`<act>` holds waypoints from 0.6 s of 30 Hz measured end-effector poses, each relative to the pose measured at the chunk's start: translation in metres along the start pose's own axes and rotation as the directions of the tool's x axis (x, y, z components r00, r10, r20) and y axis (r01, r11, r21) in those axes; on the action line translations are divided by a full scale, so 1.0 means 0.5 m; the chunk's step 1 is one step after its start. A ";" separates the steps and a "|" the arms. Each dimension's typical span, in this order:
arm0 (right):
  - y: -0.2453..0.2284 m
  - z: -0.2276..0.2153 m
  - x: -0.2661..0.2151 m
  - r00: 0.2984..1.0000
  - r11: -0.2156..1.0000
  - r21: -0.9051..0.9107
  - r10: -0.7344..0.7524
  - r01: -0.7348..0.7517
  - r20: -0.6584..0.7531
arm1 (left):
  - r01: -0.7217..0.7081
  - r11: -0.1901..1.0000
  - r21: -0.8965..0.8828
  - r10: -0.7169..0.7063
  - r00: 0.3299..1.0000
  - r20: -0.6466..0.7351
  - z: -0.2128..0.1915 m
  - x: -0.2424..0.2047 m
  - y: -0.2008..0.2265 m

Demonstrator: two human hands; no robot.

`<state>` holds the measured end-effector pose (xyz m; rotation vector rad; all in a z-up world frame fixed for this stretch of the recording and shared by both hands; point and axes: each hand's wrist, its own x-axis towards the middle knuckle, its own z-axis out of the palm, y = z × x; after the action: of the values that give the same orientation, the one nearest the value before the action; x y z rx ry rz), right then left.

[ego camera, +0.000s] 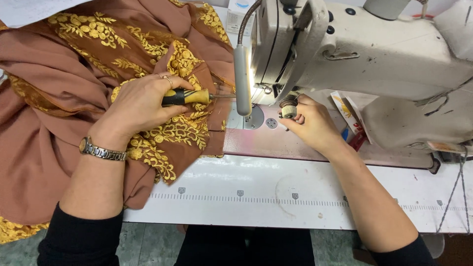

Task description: Using a screwdriver to adjust a sewing machine and handling a small jar.

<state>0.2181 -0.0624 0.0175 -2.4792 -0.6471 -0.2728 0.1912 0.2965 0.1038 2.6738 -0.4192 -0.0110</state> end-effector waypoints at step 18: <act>-0.036 0.030 0.003 0.986 0.972 0.215 0.119 -0.091 -0.120 | 0.039 0.989 -0.145 -0.032 0.998 0.047 -0.006 -0.007 -0.006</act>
<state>0.2110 -0.0402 0.0142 -2.2630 -0.4619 -0.3092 0.1888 0.3014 0.1049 2.5405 -0.3698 -0.1077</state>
